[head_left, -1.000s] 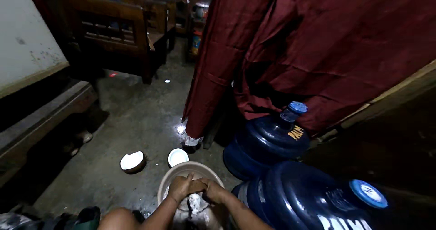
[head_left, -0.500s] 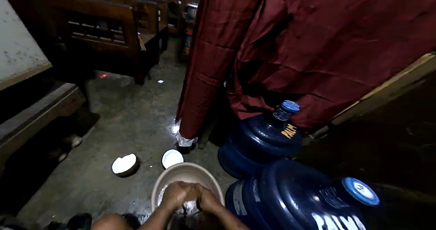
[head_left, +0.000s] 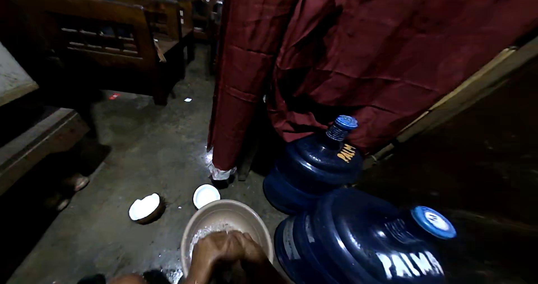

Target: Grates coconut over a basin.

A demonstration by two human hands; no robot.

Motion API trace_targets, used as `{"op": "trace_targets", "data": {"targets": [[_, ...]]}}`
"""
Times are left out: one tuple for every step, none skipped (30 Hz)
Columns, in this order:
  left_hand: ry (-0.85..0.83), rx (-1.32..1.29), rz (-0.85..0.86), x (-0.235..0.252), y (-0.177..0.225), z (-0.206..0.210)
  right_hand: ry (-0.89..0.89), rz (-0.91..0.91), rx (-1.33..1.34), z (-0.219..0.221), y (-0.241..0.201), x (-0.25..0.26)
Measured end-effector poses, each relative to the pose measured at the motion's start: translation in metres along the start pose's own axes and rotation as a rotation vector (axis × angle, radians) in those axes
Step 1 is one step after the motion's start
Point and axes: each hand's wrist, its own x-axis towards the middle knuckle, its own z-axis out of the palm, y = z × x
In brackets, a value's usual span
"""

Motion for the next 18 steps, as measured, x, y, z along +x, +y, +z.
{"op": "trace_targets", "data": {"targets": [[-0.069,-0.007,-0.1,0.018,0.003,-0.003,-0.093,0.042,0.009,-0.001,0.011,0.02],[-0.111,-0.031,-0.159,0.034,0.003,-0.008,-0.169,0.055,-0.011,-0.007,0.014,0.036],[-0.128,-0.077,-0.198,0.047,0.001,-0.013,-0.222,0.059,-0.059,-0.014,0.01,0.048],[-0.111,-0.166,-0.21,0.056,0.001,-0.019,-0.263,0.072,-0.108,-0.025,0.0,0.056],[-0.098,-0.257,-0.188,0.063,0.003,-0.027,-0.295,0.086,-0.148,-0.04,-0.014,0.059],[-0.124,-0.326,-0.15,0.06,0.009,-0.037,-0.323,0.097,-0.172,-0.055,-0.029,0.054],[-0.179,-0.346,-0.109,0.049,0.019,-0.048,-0.346,0.101,-0.174,-0.068,-0.041,0.043],[-0.226,-0.315,-0.055,0.031,0.03,-0.056,-0.358,0.086,-0.151,-0.077,-0.048,0.029],[-0.229,-0.266,-0.014,0.009,0.04,-0.062,-0.341,0.03,-0.115,-0.079,-0.049,0.013],[-0.183,-0.202,0.03,-0.013,0.044,-0.06,-0.269,-0.095,-0.075,-0.068,-0.038,-0.001],[-0.107,-0.118,0.089,-0.033,0.04,-0.051,-0.075,-0.324,-0.049,-0.038,-0.009,-0.009],[-0.006,-0.038,0.152,-0.045,0.029,-0.037,0.218,-0.593,-0.052,0.004,0.031,-0.001],[0.078,0.004,0.19,-0.047,0.015,-0.022,0.555,-0.831,-0.101,0.04,0.058,0.021],[0.108,0.019,0.179,-0.042,0.004,-0.01,0.209,-0.461,-0.13,0.019,0.03,-0.008],[0.08,0.025,0.117,-0.03,-0.001,-0.004,0.028,-0.217,-0.09,0.005,0.008,-0.01],[0.022,0.013,0.034,-0.014,-0.004,-0.002,-0.08,-0.054,-0.054,-0.003,-0.001,-0.001],[-0.032,-0.006,-0.034,0.005,-0.003,-0.002,-0.151,0.022,-0.041,-0.008,0.001,0.017],[-0.082,-0.038,-0.092,0.024,-0.001,-0.005,-0.208,0.047,-0.042,-0.015,0.005,0.034]]}}
